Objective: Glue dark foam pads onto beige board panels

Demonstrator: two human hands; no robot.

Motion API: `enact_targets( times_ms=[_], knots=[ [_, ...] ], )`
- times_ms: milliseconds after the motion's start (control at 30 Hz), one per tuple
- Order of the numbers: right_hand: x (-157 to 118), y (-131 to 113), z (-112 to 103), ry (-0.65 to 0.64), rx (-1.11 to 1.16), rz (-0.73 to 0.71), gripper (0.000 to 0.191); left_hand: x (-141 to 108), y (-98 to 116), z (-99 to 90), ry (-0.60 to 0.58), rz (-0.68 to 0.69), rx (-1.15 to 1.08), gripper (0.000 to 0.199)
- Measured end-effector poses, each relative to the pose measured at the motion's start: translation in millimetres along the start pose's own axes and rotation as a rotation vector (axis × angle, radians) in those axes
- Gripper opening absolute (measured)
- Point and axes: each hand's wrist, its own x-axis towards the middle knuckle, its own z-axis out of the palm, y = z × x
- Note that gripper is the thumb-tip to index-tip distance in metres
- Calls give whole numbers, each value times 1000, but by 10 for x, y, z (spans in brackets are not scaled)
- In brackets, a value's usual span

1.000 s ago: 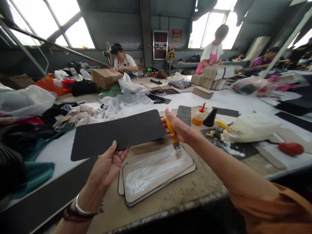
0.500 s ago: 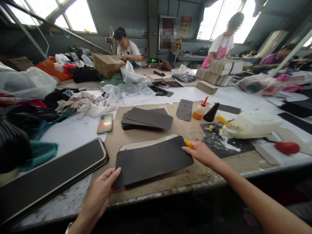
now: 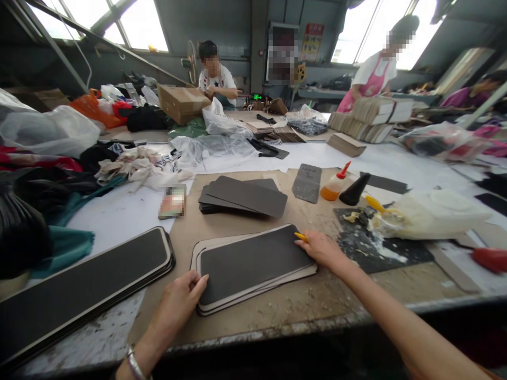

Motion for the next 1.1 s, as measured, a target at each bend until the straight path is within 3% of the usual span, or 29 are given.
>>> enact_targets(
  times_ms=[433, 633, 800, 900, 1100],
  knots=[
    [98, -39, -63, -129, 7, 37, 28, -51, -8, 15, -11, -37, -93, 25],
    [14, -77, -87, -48, -36, 113, 34, -74, -14, 18, 13, -36, -82, 23],
    [-90, -128, -90, 16, -89, 132, 29, -138, -42, 3, 124, -13, -108, 13],
    [-110, -141, -68, 49, -85, 120, 29, -168, -73, -39, 129, -39, -175, 11],
    [-216, -280, -33, 50, -52, 90, 30, -138, -294, -146, 79, -90, -311, 28]
  ],
)
